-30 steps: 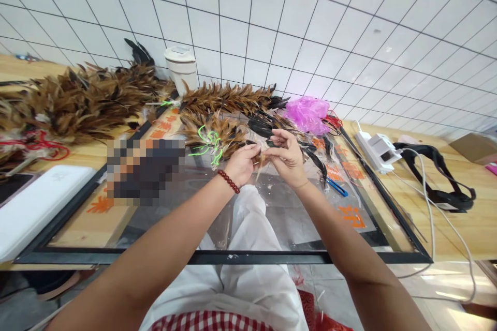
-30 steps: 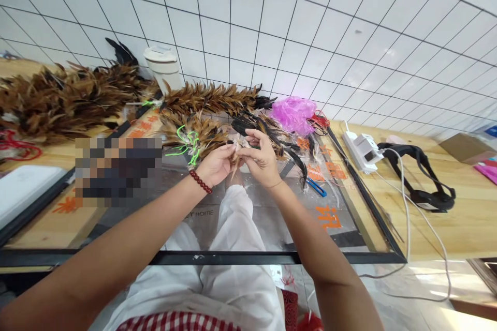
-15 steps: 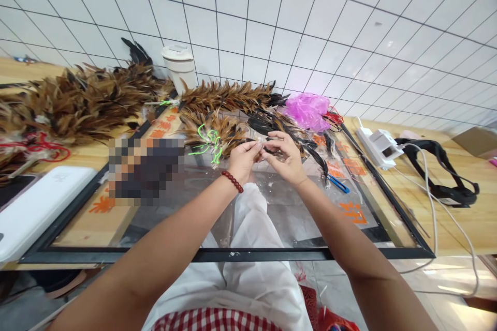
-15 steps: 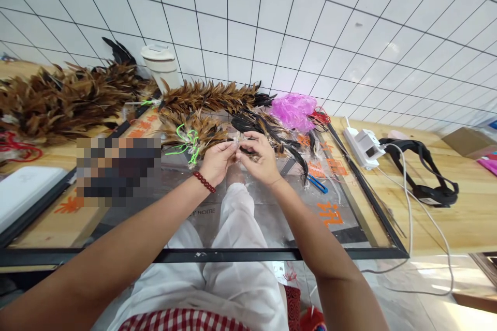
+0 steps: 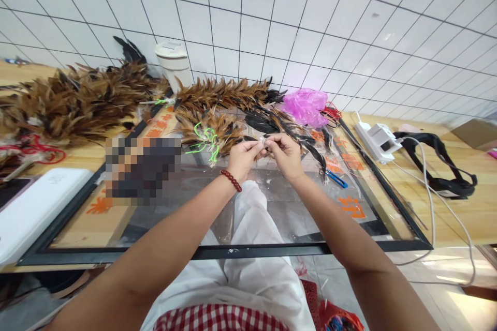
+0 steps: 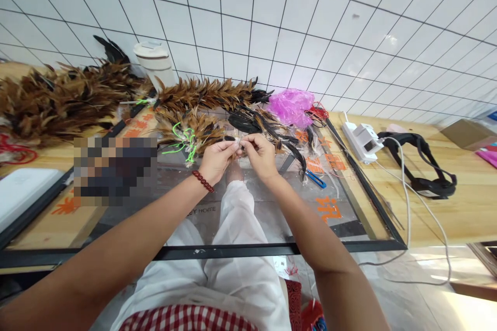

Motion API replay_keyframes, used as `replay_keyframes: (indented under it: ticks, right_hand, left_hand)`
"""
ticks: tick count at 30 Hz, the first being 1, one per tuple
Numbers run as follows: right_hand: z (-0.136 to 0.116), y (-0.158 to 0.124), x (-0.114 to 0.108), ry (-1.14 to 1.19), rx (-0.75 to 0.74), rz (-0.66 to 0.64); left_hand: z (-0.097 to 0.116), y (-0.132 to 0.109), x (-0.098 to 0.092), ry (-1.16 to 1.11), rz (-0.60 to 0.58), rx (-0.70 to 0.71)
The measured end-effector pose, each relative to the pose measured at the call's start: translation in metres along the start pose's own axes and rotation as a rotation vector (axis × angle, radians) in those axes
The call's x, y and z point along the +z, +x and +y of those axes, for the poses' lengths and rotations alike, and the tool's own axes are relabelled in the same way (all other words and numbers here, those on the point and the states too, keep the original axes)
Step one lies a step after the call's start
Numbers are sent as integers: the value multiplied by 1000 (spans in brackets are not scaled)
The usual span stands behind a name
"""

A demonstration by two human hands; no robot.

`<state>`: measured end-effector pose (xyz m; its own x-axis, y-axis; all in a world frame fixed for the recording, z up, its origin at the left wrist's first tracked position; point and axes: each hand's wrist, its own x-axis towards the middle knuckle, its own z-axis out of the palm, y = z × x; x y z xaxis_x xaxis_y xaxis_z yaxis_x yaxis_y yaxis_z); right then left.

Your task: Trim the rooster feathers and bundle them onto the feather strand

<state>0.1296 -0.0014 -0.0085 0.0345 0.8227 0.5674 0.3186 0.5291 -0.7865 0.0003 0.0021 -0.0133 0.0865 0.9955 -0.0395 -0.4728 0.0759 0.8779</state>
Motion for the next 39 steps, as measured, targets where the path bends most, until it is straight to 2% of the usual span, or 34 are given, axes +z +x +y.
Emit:
replay_keyframes:
  ticks: [3, 9, 16, 21, 26, 31, 34, 39]
  right_hand:
    - [0, 2, 0, 38, 1, -10]
    - [-1, 9, -4, 198, 254, 49]
    - [0, 9, -3, 160, 89, -60]
    - [-1, 10, -7, 216, 182, -72]
    - [-2, 10, -10, 297, 213, -184]
    - [-3, 11, -11, 306, 272, -109]
    - [-4, 12, -13, 298, 260, -120]
    - [-5, 10, -12, 219, 180, -160]
  left_hand:
    - [-2, 0, -1, 68, -36, 43]
    - [-1, -2, 0, 101, -48, 47]
    - [2, -5, 2, 50, -50, 26]
    - [5, -7, 5, 68, -45, 21]
    - [5, -8, 5, 42, -66, -15]
    - [8, -8, 4, -21, -133, -86]
    - [11, -7, 3, -82, -136, -138]
    - [12, -8, 1, -4, -243, -195]
